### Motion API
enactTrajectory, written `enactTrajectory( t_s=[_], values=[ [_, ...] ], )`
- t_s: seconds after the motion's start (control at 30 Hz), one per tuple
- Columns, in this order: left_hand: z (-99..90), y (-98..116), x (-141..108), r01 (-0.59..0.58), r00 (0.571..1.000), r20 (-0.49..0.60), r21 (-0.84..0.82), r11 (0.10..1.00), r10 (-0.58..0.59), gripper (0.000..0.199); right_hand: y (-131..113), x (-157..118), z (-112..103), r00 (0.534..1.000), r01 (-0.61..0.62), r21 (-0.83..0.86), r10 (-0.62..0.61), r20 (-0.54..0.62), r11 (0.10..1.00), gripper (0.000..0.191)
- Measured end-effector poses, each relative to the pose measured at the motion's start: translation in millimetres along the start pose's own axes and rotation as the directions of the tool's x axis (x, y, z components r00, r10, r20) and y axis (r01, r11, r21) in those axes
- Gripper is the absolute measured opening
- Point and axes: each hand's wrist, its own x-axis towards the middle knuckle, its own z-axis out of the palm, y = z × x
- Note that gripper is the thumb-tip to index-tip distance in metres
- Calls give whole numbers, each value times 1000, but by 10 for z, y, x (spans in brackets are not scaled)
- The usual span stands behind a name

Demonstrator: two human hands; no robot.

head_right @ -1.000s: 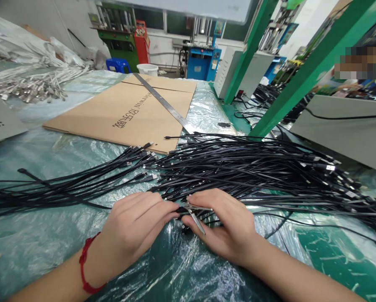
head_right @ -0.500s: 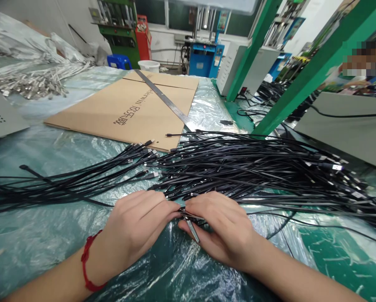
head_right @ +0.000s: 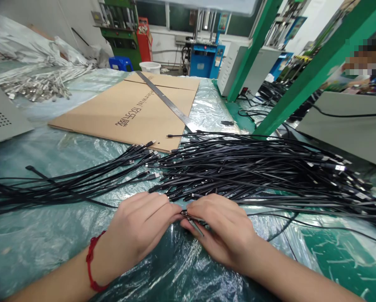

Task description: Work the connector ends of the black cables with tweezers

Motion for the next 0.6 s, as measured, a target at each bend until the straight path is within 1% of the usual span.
enactTrajectory(
  t_s=[0.03, 0.07, 0.1, 0.13, 0.17, 0.2, 0.23, 0.27, 0.3, 0.4, 0.5, 0.6],
  values=[
    [-6, 2, 5, 14, 1000, -8, -17, 1000, -14, 18, 6, 5, 9, 997, -79, 6, 79, -19, 997, 19],
    [-10, 5, 9, 25, 999, -18, -33, 999, -26, 16, 14, 12, 21, 984, -177, 24, 177, -25, 984, 14],
    [-14, 8, 11, 38, 999, -28, -45, 998, -39, 15, 23, 22, 34, 960, -280, 64, 281, -9, 958, 11],
    [-16, 12, 12, 51, 998, -34, -59, 997, -53, 13, 31, 33, 48, 926, -376, 122, 375, 32, 919, 10],
    [-15, 15, 12, 69, 997, -38, -78, 994, -73, 11, 40, 43, 60, 892, -451, 189, 443, 85, 872, 11],
    [-13, 18, 11, 96, 994, -42, -110, 989, -101, 9, 49, 50, 70, 865, -502, 246, 484, 135, 829, 13],
    [-11, 20, 10, 128, 990, -45, -156, 980, -136, 7, 57, 52, 77, 850, -526, 282, 501, 163, 802, 15],
    [-10, 22, 10, 160, 984, -47, -210, 965, -173, 7, 66, 48, 79, 849, -528, 294, 504, 158, 797, 16],
    [-11, 25, 12, 189, 977, -48, -267, 945, -209, 8, 75, 39, 76, 859, -510, 285, 497, 122, 812, 17],
    [-21, 46, 28, 237, 962, -41, -375, 896, -271, 10, 100, -10, 50, 911, -403, 206, 413, -3, 891, 18],
    [-36, 78, 46, 222, 963, -58, -377, 899, -263, 11, 98, -39, 23, 937, -337, 182, 348, -30, 924, 18],
    [-43, 72, 55, 169, 975, -83, -324, 931, -206, 9, 89, -6, 3, 922, -371, 261, 387, -11, 891, 17]
  ],
)
